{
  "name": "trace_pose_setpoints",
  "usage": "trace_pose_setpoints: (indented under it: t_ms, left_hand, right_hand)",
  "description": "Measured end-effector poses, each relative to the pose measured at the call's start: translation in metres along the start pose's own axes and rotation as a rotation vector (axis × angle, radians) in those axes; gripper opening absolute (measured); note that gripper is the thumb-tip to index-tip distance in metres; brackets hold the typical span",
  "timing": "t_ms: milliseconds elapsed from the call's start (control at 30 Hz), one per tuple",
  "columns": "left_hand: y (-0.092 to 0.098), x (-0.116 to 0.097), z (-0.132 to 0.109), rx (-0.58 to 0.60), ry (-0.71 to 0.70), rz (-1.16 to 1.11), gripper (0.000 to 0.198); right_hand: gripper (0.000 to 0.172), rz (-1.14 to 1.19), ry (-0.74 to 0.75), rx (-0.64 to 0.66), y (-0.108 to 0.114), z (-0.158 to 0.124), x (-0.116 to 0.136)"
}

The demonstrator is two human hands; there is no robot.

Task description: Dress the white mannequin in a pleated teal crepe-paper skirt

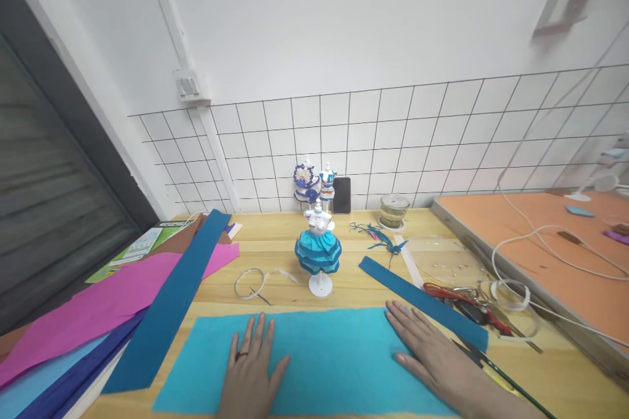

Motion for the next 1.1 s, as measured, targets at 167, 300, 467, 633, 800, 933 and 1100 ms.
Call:
trace_pose_setpoints:
  t_ms: [167, 300, 467, 633, 800, 933, 1100]
  left_hand:
    - [0.006, -0.001, 0.004, 0.141, 0.026, -0.036, 0.062]
    - [0.011, 0.000, 0.012, 0.267, -0.004, -0.066, 0.064]
    - [0.011, 0.008, 0.018, 0.278, -0.075, -0.085, 0.064]
    - [0.006, 0.018, 0.021, 0.228, -0.161, -0.095, 0.058]
    - [0.011, 0.022, 0.026, 0.203, -0.221, -0.111, 0.057]
    - [0.016, 0.022, 0.028, 0.227, -0.203, -0.099, 0.057]
    - [0.018, 0.024, 0.027, 0.225, -0.176, -0.080, 0.057]
  right_hand:
    - [0.049, 0.058, -0.133, -0.039, 0.019, 0.021, -0.010]
    - [0.034, 0.100, -0.185, 0.006, 0.027, 0.028, -0.016]
    - [0.015, 0.152, -0.284, 0.072, 0.028, 0.011, -0.019]
    - [0.019, 0.178, -0.373, 0.046, 0.031, -0.009, -0.017]
    - [0.015, 0.199, -0.335, 0.053, 0.035, -0.014, 0.001]
    - [0.016, 0.230, -0.278, 0.060, 0.038, -0.018, 0.013]
    - [0.018, 0.235, -0.264, 0.039, 0.037, -0.025, 0.006]
Point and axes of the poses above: each hand's wrist, its own z-axis towards the middle knuckle, its own y-axis out of the back of the hand, x = y × z, the point moved 6 cm from there along z, towards the middle knuckle, and after that the axes turned 11 degrees about -x, right-handed, at the moved point
